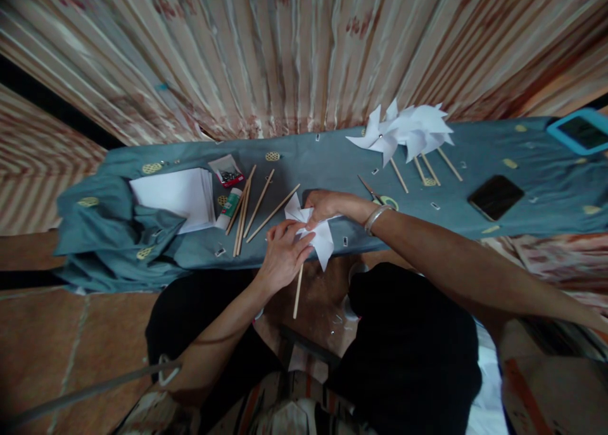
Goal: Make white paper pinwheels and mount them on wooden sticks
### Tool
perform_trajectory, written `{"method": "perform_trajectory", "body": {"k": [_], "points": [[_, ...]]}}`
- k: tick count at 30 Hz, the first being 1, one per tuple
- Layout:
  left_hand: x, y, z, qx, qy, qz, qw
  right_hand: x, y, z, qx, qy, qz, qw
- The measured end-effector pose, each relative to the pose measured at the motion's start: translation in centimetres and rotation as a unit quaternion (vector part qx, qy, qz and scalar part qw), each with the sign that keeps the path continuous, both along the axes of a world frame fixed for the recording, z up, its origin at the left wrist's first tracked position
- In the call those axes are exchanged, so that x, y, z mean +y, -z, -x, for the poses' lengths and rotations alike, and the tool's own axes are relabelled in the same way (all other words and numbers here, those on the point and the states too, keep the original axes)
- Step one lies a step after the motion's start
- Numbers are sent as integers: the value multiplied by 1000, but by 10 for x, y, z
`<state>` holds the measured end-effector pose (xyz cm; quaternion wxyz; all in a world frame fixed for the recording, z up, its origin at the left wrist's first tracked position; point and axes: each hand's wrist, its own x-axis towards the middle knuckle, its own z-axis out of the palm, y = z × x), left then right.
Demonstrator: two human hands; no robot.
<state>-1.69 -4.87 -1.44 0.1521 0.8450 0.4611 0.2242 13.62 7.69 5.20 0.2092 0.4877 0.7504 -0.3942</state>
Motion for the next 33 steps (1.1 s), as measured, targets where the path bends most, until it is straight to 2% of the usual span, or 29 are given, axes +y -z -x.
{"method": "perform_trajectory", "body": {"k": [7,20,29,33], "points": [[0,1,0,5,0,-8,1000,1,4,-4,18,-20,15,1000],[0,1,0,-5,-2,3,1000,4,4,0,-18,-51,-19,998],[0,4,15,-114,-44,-10,992,4,-4,7,-46,-75,-28,996],[-2,0,24,-155,-31,4,987,7,0,4,-36,-85,-17,996]]}}
